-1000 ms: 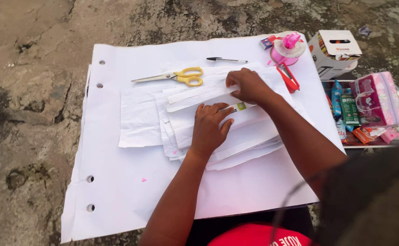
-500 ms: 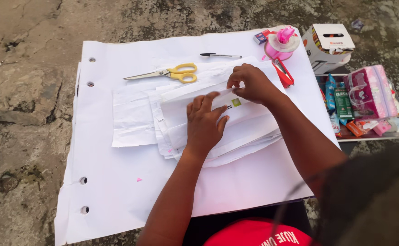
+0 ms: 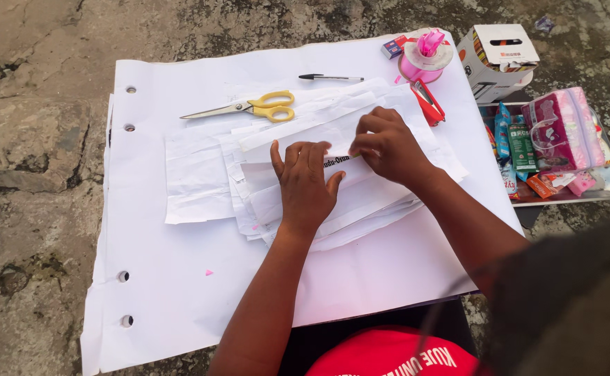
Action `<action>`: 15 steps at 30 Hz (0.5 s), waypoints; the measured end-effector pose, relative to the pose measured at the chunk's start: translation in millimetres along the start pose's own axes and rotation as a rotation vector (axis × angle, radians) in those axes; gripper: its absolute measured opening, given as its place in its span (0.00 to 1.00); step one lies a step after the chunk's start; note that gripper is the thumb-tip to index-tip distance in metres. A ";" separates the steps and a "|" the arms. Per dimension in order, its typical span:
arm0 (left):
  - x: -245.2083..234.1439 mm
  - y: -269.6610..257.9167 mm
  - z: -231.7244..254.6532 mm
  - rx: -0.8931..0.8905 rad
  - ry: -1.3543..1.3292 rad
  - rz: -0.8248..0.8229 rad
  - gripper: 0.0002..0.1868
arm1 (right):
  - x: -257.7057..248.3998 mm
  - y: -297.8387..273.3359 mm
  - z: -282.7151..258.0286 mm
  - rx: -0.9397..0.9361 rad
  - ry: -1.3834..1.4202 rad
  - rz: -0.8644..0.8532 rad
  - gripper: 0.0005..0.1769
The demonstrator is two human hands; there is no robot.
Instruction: The person walks to a table, picks up a small cardboard box, moves a plastic chair, and then uses a stapler to join together several folded strips of white paper.
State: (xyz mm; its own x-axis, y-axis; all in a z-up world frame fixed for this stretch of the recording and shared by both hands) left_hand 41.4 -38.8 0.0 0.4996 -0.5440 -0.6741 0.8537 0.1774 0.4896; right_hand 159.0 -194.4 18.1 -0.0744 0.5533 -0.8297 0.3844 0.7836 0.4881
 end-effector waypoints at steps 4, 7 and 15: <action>-4.8 -1.0 2.9 0.061 0.099 0.042 0.24 | 1.3 -10.4 -4.2 0.029 0.012 0.028 0.11; -5.0 -0.8 1.1 0.075 0.115 0.013 0.15 | 2.9 -16.5 -7.8 0.056 0.040 0.038 0.11; 0.0 -2.1 -4.6 0.087 0.060 0.035 0.12 | 3.2 -23.4 -14.0 0.112 0.126 0.022 0.07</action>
State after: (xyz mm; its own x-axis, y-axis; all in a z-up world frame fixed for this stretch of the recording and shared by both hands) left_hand 40.3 -35.4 -3.6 0.5388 -0.4881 -0.6866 0.8212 0.1224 0.5574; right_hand 136.8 -207.1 7.9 -0.1766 0.6066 -0.7752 0.4873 0.7381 0.4666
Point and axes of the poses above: each hand's wrist, its own y-axis towards the middle knuckle, its own x-axis out of the palm, z = x × y, the point moved 2 cm from there along y, towards the middle knuckle, and after that the axes turned 3 degrees about -z, right-handed, at the moved point
